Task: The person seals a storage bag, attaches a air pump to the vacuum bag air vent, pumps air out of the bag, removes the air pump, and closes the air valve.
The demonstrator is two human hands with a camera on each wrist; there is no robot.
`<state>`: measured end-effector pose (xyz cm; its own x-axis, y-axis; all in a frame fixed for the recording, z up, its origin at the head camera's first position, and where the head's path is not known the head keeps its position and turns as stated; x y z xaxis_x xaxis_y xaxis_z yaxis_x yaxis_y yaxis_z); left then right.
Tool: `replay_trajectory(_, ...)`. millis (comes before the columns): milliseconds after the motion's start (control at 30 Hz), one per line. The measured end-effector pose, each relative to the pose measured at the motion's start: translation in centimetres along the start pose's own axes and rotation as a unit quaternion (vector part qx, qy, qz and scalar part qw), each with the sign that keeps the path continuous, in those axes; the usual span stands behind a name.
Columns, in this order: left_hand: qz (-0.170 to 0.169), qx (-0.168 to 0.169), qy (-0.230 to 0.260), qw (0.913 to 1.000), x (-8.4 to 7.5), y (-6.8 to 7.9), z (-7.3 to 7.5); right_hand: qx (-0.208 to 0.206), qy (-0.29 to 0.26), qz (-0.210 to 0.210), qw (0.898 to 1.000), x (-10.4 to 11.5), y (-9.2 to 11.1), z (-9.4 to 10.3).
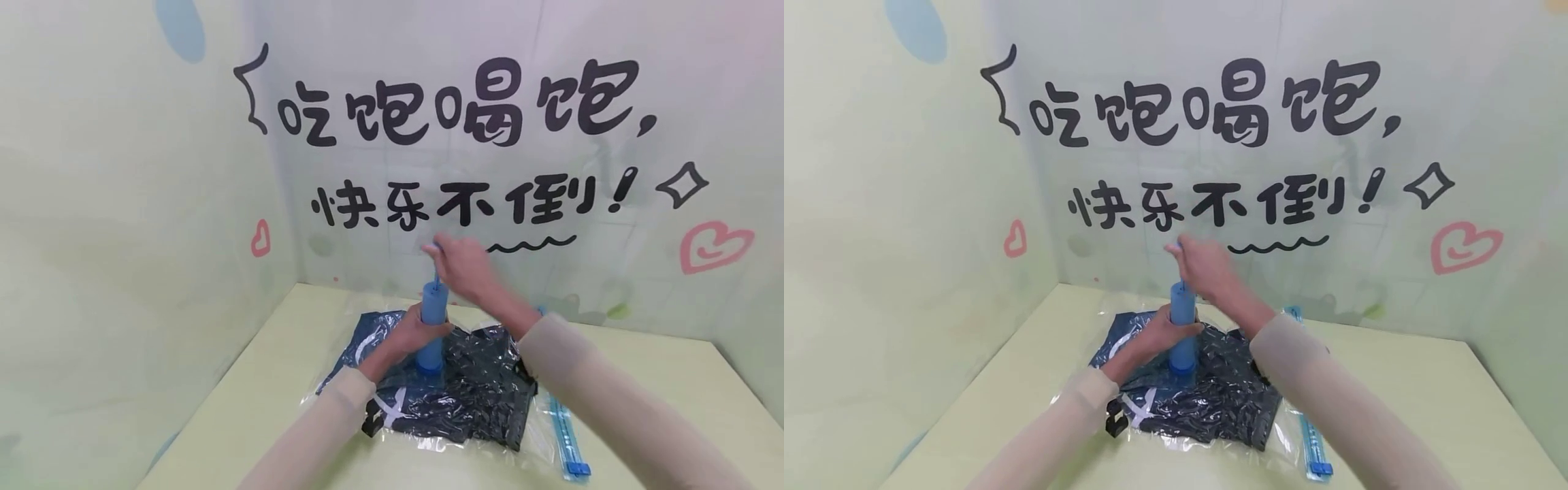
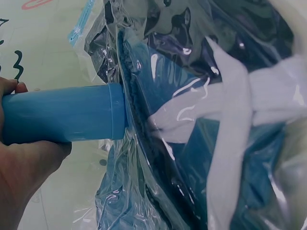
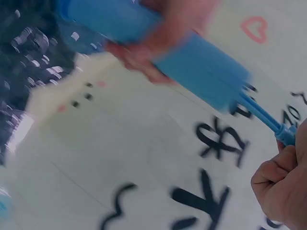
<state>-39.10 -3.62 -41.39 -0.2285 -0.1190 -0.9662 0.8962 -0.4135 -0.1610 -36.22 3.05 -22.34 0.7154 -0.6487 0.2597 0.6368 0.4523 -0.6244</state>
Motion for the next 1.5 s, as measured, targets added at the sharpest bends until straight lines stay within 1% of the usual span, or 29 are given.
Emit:
replay_trajectory(100, 0.004, 0.002, -0.006, 1.0, 0.1, 0.1, -0.3, -0.072, -0.003, -0.002, 0.997, 0.1, -1.0, 2.9)
replay_trajectory(167, 0.01, 0.007, -0.008, 0.9999, 0.1, 0.1, -0.6, -0.095, -0.015, -0.007, 0.995, -0.1, -1.2, 3.9)
replay_trajectory(200, 0.01, 0.011, -0.009, 0.9999, 0.0, 0.2, -0.8, -0.098, -0.02, -0.012, 0.995, -0.3, -1.2, 4.2)
replay_trajectory(300, 0.008, 0.015, -0.01, 0.9998, -0.2, 0.2, -1.2, -0.087, -0.033, -0.025, 0.995, -0.6, -1.1, 4.2)
replay_trajectory(400, 0.004, 0.019, -0.002, 0.9998, -0.5, 0.2, -1.3, -0.065, -0.029, -0.031, 0.997, -0.6, -0.4, 3.3)
replay_trajectory(467, 0.003, 0.029, 0.003, 0.9996, -0.5, 0.1, -1.4, -0.028, -0.019, -0.049, 0.998, -1.0, 0.5, 1.7)
replay_trajectory(533, -0.001, 0.032, 0.013, 0.9994, -0.6, 0.1, -1.3, 0.006, -0.008, -0.057, 0.998, -1.4, 1.5, -0.1)
replay_trajectory(600, -0.009, 0.031, 0.018, 0.9993, -0.7, 0.1, -1.2, 0.026, -0.01, -0.065, 0.997, -1.8, 2.6, -1.8)
replay_trajectory(667, -0.014, 0.027, 0.017, 0.9994, -0.8, 0.1, -0.9, 0.015, -0.025, -0.068, 0.997, -2.1, 3.4, -2.6)
replay_trajectory(733, -0.01, 0.028, 0.009, 0.9995, -0.7, 0.1, -0.8, -0.008, -0.05, -0.083, 0.995, -2.6, 4.0, -3.0)
replay_trajectory(800, -0.005, 0.03, -0.004, 0.9995, -0.6, 0.1, -0.8, -0.031, -0.075, -0.108, 0.991, -3.3, 4.7, -3.2)
replay_trajectory(867, -0.002, 0.029, -0.015, 0.9995, -0.6, 0.2, -0.7, -0.044, -0.088, -0.14, 0.985, -4.0, 5.3, -3.6)
replay_trajectory(967, -0.012, 0.025, -0.02, 0.9994, -0.9, 0.1, -0.5, -0.054, -0.096, -0.176, 0.978, -4.6, 5.9, -4.3)
replay_trajectory(1000, -0.02, 0.026, -0.022, 0.9992, -1.0, 0.0, -0.5, -0.055, -0.097, -0.184, 0.977, -4.7, 6.1, -4.6)
replay_trajectory(1100, -0.037, 0.031, -0.036, 0.9982, -1.4, -0.2, -0.6, -0.063, -0.104, -0.2, 0.972, -4.8, 6.7, -5.3)
replay_trajectory(1200, -0.049, 0.033, -0.058, 0.9966, -1.7, -0.4, -0.6, -0.073, -0.117, -0.204, 0.969, -4.8, 7.2, -5.7)
replay_trajectory(1267, -0.047, 0.038, -0.06, 0.9964, -1.6, -0.3, -0.5, -0.079, -0.122, -0.206, 0.968, -4.8, 7.3, -5.9)
replay_trajectory(1333, -0.044, 0.05, -0.065, 0.9956, -1.7, -0.1, -0.5, -0.081, -0.122, -0.208, 0.967, -4.8, 7.4, -6.1)
replay_trajectory(1367, -0.038, 0.062, -0.072, 0.9947, -1.6, 0.0, -0.5, -0.081, -0.122, -0.21, 0.967, -4.8, 7.4, -6.1)
replay_trajectory(1433, -0.022, 0.095, -0.11, 0.9891, -1.4, 0.6, -0.4, -0.078, -0.124, -0.217, 0.965, -4.9, 7.4, -6.4)
replay_trajectory(1467, -0.015, 0.111, -0.145, 0.9831, -1.3, 0.9, -0.3, -0.076, -0.126, -0.22, 0.964, -4.9, 7.5, -6.5)
replay_trajectory(1500, -0.012, 0.126, -0.185, 0.9746, -1.1, 1.3, -0.1, -0.074, -0.126, -0.222, 0.964, -4.9, 7.5, -6.6)
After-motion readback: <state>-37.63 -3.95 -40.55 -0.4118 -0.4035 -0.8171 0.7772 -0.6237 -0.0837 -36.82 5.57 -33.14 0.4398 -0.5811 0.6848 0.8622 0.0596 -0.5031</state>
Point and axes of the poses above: each hand's wrist, its own y-axis away from the middle knuckle, its own z-axis out of the back of the hand, x = y × z, the point moved 9 cm from there along -y, towards the middle knuckle, and after that the axes turned 1 degree about x, right-handed, at the moved point
